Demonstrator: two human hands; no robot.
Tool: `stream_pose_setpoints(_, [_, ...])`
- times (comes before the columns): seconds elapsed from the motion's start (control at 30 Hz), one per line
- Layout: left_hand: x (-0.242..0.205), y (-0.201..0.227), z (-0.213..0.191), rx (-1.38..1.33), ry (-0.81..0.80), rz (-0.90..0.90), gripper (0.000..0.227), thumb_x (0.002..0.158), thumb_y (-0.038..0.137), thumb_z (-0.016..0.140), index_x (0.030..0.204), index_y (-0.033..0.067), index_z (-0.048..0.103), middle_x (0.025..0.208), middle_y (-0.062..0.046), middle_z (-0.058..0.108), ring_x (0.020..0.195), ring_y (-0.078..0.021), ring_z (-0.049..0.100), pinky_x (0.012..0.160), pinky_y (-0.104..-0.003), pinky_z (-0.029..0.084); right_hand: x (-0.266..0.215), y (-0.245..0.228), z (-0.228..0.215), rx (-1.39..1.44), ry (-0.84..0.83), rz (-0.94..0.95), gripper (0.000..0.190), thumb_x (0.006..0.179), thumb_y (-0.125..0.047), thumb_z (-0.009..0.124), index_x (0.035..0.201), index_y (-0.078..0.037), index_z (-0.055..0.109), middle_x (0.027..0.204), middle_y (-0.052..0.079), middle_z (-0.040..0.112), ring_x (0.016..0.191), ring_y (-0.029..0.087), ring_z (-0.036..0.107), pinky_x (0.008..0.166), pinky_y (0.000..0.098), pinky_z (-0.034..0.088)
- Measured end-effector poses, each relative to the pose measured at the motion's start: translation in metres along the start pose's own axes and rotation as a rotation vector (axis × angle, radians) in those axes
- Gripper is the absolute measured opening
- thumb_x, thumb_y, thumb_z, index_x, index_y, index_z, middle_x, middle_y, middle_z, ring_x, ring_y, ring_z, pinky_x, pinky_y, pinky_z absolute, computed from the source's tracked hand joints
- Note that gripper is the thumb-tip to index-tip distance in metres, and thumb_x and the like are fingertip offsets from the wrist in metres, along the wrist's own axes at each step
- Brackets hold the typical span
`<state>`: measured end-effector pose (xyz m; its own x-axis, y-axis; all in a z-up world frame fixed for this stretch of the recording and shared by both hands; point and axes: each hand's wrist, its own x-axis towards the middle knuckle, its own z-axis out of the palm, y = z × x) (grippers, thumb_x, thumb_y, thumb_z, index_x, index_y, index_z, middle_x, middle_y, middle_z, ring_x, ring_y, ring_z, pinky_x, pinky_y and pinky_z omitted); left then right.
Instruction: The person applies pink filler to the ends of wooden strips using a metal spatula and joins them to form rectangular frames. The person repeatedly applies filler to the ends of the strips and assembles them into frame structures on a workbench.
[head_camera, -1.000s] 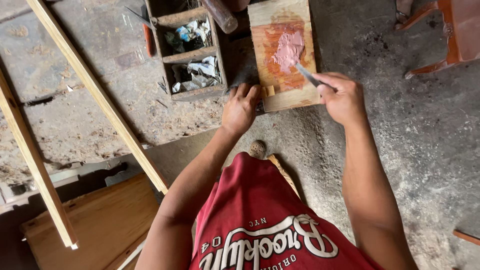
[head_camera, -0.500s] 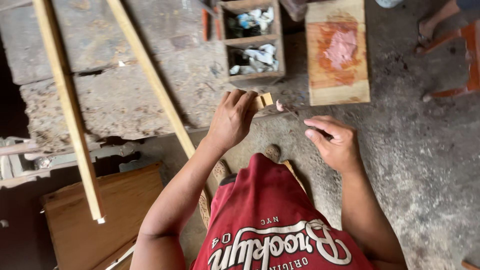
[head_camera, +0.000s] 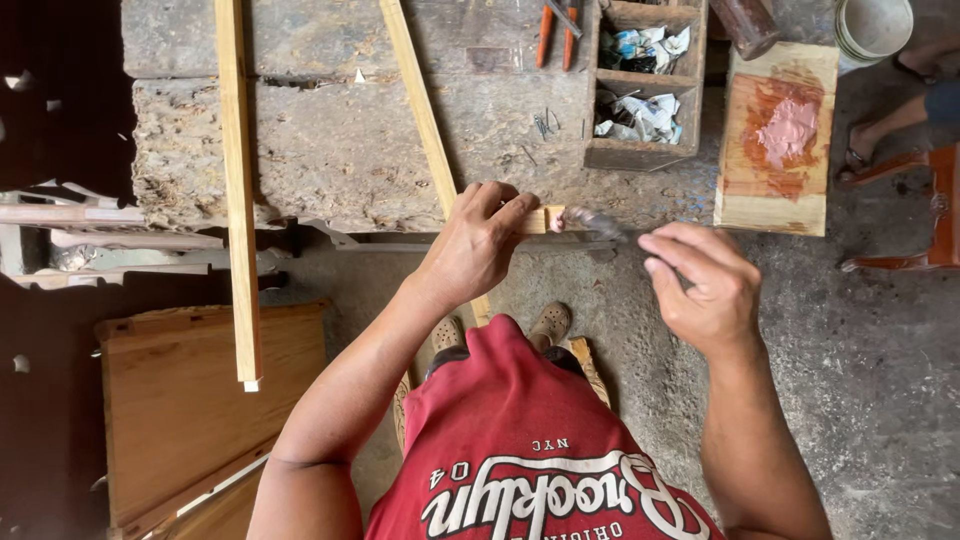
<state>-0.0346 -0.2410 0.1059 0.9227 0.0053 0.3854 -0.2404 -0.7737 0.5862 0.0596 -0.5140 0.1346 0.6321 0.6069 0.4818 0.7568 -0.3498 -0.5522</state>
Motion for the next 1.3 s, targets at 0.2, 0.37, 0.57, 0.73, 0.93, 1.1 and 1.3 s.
stream_pose_setpoints(0.2, [0.002,0.004,-0.011,0.057,0.031,0.064,0.036,0.09,0.002,0.069,0.126,0.0034,0.065,0.117,-0.014,0.061,0.099,-0.0326,0.057,0.089,-0.042,0.048,0.009,-0.021,-0.019,-0.164,-0.08,-0.037,0.025,0.086,0.007,0.074,0.109,-0.004,0.078,0.113,0.011,0.074,0.098,0.028,0.07,0.09,0.0377,0.058])
stream_pose_setpoints(0.37, [0.011,0.01,-0.008,0.077,0.008,0.095,0.034,0.092,0.001,0.066,0.127,0.0033,0.066,0.115,-0.013,0.062,0.096,-0.0317,0.055,0.087,-0.042,0.048,0.019,-0.015,-0.016,-0.172,-0.047,-0.09,0.022,0.087,0.008,0.075,0.105,-0.004,0.078,0.108,0.009,0.074,0.093,0.027,0.067,0.084,0.0375,0.054])
stream_pose_setpoints(0.57, [0.018,0.013,-0.002,0.086,0.025,0.102,0.037,0.09,0.0,0.066,0.127,0.0023,0.065,0.113,-0.014,0.061,0.095,-0.0321,0.056,0.086,-0.042,0.047,0.017,-0.01,-0.022,-0.188,-0.069,-0.105,0.025,0.088,0.008,0.072,0.11,-0.003,0.078,0.111,0.01,0.074,0.093,0.027,0.065,0.084,0.0369,0.055])
stream_pose_setpoints(0.73, [0.022,0.009,0.0,0.063,0.04,0.093,0.038,0.09,0.001,0.069,0.127,0.0035,0.065,0.112,-0.013,0.061,0.096,-0.0316,0.056,0.087,-0.042,0.048,0.016,-0.007,-0.029,-0.129,-0.145,-0.046,0.025,0.088,0.007,0.07,0.11,-0.002,0.076,0.112,0.012,0.073,0.097,0.029,0.067,0.088,0.0385,0.056])
stream_pose_setpoints(0.93, [0.022,0.016,0.005,0.083,0.009,0.08,0.036,0.091,0.0,0.069,0.127,0.0033,0.067,0.111,-0.013,0.062,0.092,-0.0294,0.055,0.084,-0.041,0.048,0.018,0.006,-0.02,-0.076,-0.129,-0.026,0.025,0.09,0.007,0.071,0.112,-0.003,0.076,0.113,0.011,0.073,0.1,0.027,0.069,0.089,0.0364,0.057])
stream_pose_setpoints(1.1, [0.018,0.016,0.005,0.093,0.018,0.078,0.036,0.091,0.001,0.067,0.128,0.0044,0.066,0.112,-0.012,0.062,0.093,-0.03,0.055,0.086,-0.041,0.048,0.019,0.006,-0.015,-0.178,-0.101,-0.076,0.025,0.091,0.008,0.073,0.111,-0.005,0.078,0.111,0.009,0.074,0.099,0.027,0.068,0.086,0.0364,0.055])
stream_pose_setpoints(1.3, [0.017,0.017,0.001,0.126,0.004,0.061,0.04,0.089,-0.001,0.065,0.128,0.0036,0.065,0.113,-0.012,0.061,0.095,-0.0311,0.055,0.086,-0.041,0.047,0.021,-0.004,-0.027,-0.172,-0.124,-0.066,0.031,0.086,0.01,0.072,0.114,-0.004,0.077,0.113,0.009,0.072,0.098,0.028,0.065,0.089,0.0388,0.054])
